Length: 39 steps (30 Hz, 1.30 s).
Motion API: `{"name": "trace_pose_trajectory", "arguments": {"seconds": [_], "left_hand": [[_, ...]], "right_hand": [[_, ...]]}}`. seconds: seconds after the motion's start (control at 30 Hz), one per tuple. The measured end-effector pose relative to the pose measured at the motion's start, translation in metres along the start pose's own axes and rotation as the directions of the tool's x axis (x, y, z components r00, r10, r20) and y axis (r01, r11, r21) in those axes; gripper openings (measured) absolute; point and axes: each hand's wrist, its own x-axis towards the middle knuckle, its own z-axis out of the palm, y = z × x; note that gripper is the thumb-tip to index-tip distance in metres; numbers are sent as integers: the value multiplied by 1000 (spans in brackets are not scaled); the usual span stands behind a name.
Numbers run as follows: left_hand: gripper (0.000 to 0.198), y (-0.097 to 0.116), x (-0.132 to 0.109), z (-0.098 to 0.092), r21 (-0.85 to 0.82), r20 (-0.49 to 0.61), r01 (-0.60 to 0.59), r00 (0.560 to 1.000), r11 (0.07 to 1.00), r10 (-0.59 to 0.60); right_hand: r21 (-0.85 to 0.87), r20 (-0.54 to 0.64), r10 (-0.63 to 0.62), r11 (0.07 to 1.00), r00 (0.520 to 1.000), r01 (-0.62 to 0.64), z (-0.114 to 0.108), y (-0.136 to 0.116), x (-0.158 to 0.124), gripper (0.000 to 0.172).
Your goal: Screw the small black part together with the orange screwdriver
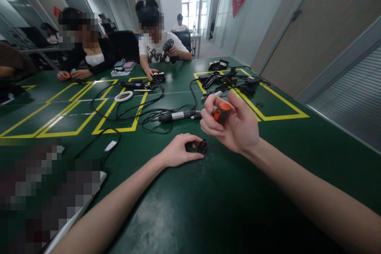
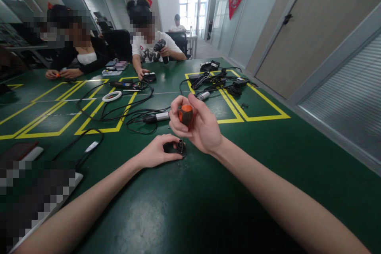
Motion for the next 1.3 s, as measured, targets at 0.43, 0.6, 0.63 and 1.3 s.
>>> {"name": "trace_pose_trajectory", "arguments": {"seconds": [0.43, 0.6, 0.63, 1.3], "left_hand": [[39, -1, 0, 0, -51, 8, -19, 1000, 998, 20], [38, -5, 0, 2, -44, 8, -49, 999, 998, 49], [38, -5, 0, 2, -41, 12, -50, 999, 998, 51], [40, -3, 1, 1, 25, 21, -25, 999, 999, 25]], "right_hand": [[15, 48, -1, 1000, 999, 0, 2, 2, -2, 45], [-27, 26, -13, 1000, 1000, 14, 2, 3, -2, 39], [-45, 23, -1, 999, 1000, 2, 2, 3, -1, 43], [-48, -64, -17, 999, 998, 14, 0, 3, -1, 44]]}}
